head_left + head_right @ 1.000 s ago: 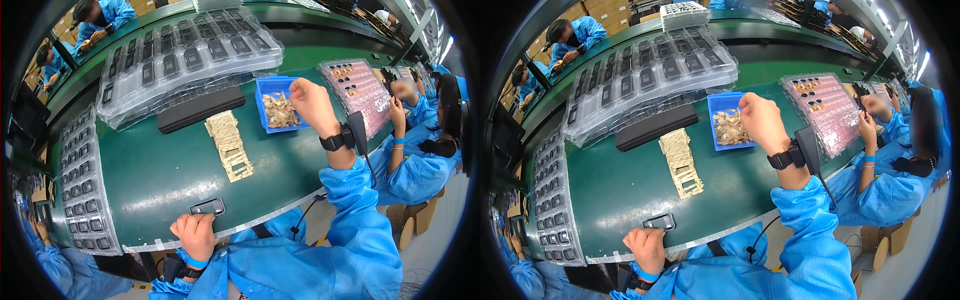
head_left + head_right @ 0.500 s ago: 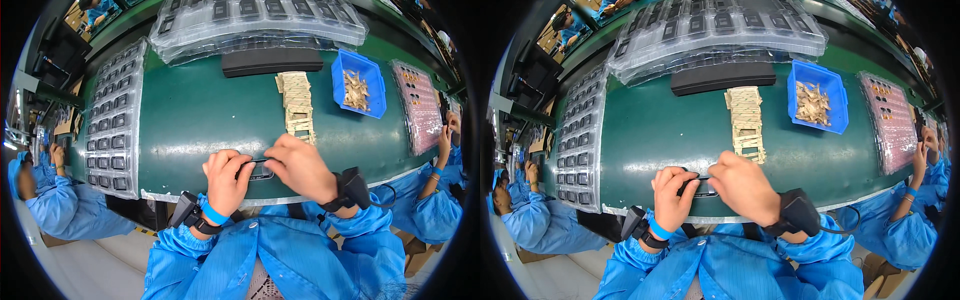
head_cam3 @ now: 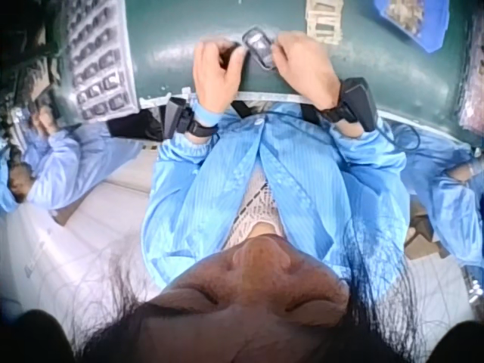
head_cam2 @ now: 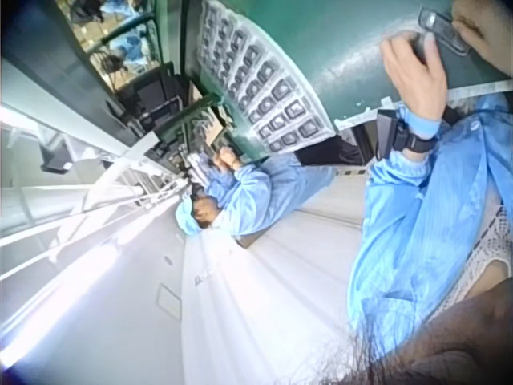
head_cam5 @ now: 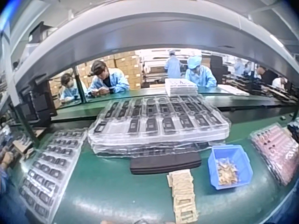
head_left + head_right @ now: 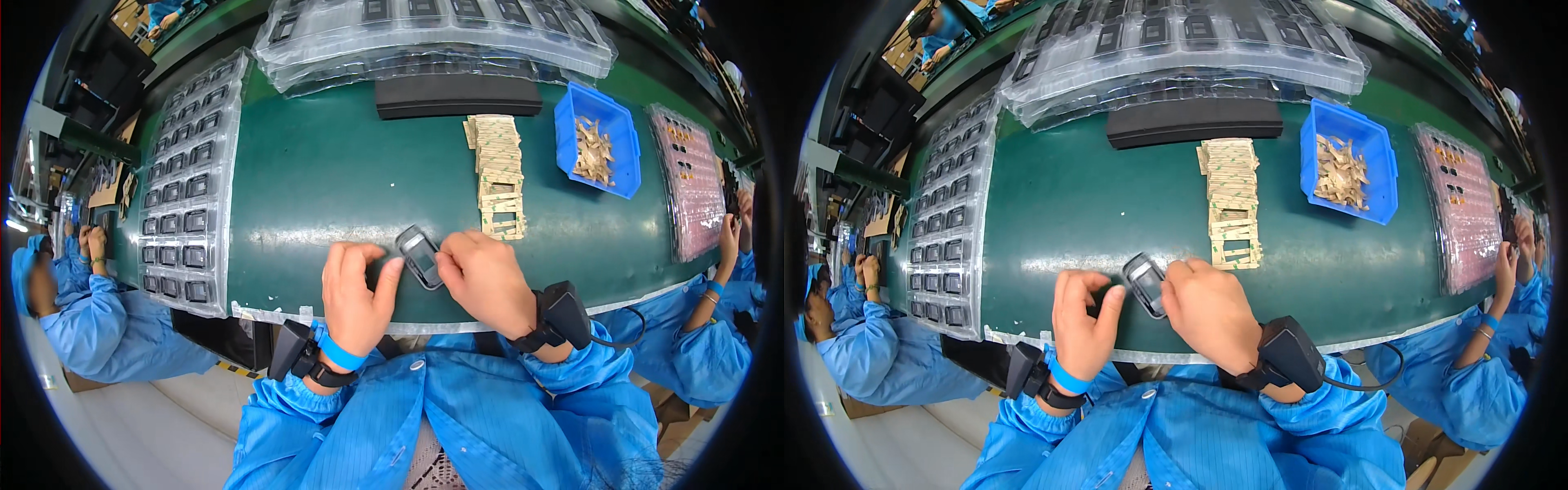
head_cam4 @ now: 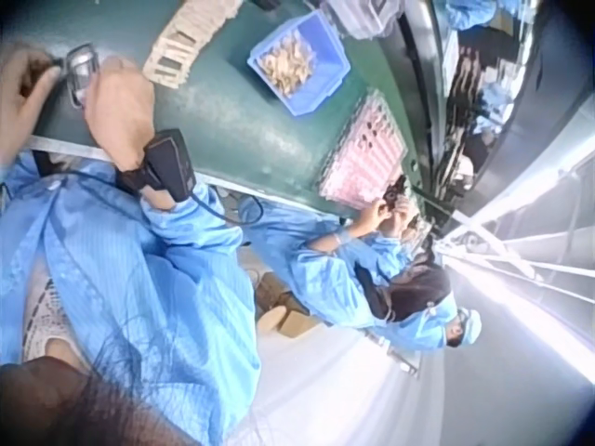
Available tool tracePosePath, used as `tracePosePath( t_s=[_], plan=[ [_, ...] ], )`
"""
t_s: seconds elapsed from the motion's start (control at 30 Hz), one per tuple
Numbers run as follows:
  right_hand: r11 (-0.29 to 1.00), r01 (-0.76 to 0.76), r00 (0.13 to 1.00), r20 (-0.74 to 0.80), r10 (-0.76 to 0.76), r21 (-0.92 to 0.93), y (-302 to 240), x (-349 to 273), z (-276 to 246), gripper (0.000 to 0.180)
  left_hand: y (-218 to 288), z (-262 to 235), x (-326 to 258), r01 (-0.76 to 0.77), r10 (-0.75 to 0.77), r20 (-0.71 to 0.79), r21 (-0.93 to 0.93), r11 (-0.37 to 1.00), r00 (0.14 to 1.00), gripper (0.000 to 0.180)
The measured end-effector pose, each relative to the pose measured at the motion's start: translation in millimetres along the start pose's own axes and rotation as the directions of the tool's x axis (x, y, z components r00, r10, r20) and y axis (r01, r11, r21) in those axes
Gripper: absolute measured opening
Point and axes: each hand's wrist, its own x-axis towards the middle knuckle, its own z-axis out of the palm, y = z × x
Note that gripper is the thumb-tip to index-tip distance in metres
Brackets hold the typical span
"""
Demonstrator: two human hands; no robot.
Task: Assembling plastic components by applying small adhesive strips and foam pads to a housing.
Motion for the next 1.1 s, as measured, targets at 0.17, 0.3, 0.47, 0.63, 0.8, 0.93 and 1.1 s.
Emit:
tracePosePath(
  t_s=[0.17, 0.3, 0.47, 0.63, 0.8, 0.93, 1.1],
  plan=[
    [0.981, -0.161, 0.987, 0.013, 0.161, 0.105, -9.6, -7.2, -3.7, 0.020, 8.0, 3.9, -4.3, -0.153, 0.124, 0.162, 0.184, 0.971, 0.979, 0.014],
    [0.986, -0.157, 0.987, 0.032, 0.155, 0.061, -9.8, -8.1, -17.8, 0.022, 6.0, 9.2, 4.0, -0.145, 0.126, 0.128, 0.153, 0.978, 0.984, 0.010],
    [0.997, -0.078, 0.995, -0.068, 0.077, -0.019, 2.0, -7.2, -19.3, 0.012, 4.1, 8.6, -0.2, -0.224, 0.205, 0.119, 0.184, 0.957, 0.971, 0.036],
    [0.976, 0.182, 0.979, -0.065, -0.191, -0.121, 4.4, -10.6, -9.7, 0.029, 3.7, -5.3, -14.4, -0.158, 0.128, 0.209, 0.137, 0.978, 0.970, 0.076],
    [0.953, 0.237, 0.971, 0.013, -0.239, -0.190, 5.4, -9.4, -10.5, 0.031, -8.5, 4.6, -20.4, -0.187, 0.179, 0.142, 0.045, 0.981, 0.974, 0.066],
    [0.954, 0.271, 0.959, -0.052, -0.279, -0.131, 8.6, -9.9, -6.8, 0.022, -6.4, 4.6, -17.1, -0.227, 0.222, 0.117, 0.024, 0.974, 0.968, 0.054],
    [0.982, 0.187, 0.971, -0.143, -0.190, -0.033, 4.1, -5.4, 4.6, 0.014, 0.6, 9.4, -15.8, -0.301, 0.292, 0.113, 0.076, 0.951, 0.950, 0.038]
  ],
)
